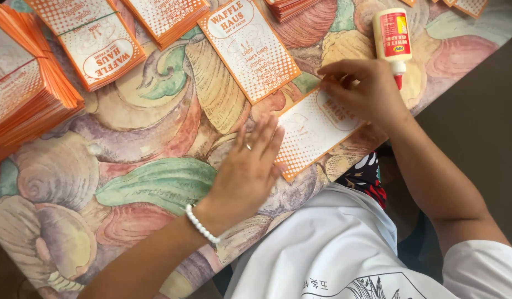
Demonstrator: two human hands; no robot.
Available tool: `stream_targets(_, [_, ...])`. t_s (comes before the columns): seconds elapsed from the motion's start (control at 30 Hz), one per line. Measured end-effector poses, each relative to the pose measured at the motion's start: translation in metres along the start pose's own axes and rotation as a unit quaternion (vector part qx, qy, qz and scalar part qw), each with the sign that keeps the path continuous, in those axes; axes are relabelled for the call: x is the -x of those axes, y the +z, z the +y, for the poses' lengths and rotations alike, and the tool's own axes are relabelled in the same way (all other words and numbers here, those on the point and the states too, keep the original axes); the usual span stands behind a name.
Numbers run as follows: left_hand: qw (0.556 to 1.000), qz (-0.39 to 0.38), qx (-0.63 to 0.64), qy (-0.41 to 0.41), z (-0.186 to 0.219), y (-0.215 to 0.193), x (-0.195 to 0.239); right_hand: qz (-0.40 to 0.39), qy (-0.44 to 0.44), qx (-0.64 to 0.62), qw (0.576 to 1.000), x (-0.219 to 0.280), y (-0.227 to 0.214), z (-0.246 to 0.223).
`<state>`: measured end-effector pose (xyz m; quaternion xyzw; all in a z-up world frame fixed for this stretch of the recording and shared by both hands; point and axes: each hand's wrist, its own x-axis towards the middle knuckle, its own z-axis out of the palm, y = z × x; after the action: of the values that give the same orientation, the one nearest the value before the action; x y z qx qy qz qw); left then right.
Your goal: Applying glue to the edges of paper bags and folding them to complete the assembly.
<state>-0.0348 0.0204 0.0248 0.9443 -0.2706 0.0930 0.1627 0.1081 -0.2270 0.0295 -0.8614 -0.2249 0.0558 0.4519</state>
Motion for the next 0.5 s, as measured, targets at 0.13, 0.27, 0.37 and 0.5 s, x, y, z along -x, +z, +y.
stream_targets(0.13, [0.995,-0.089,-0.035,-0.026,0.002,0.021,0.014,0.038,-0.214,0.206,0.954,0.008,0.015,-0.015])
stream_targets(0.27, [0.992,-0.09,-0.092,-0.011,0.004,0.018,0.014,-0.107,-0.33,0.131,0.929,0.014,0.055,-0.041])
stream_targets(0.37, [0.993,-0.099,-0.056,-0.013,-0.001,0.017,0.016,-0.108,-0.336,0.209,0.912,0.016,0.052,0.004])
stream_targets(0.5, [0.994,-0.096,-0.053,0.003,-0.004,0.005,0.015,-0.008,-0.293,0.3,0.908,0.004,0.006,0.029])
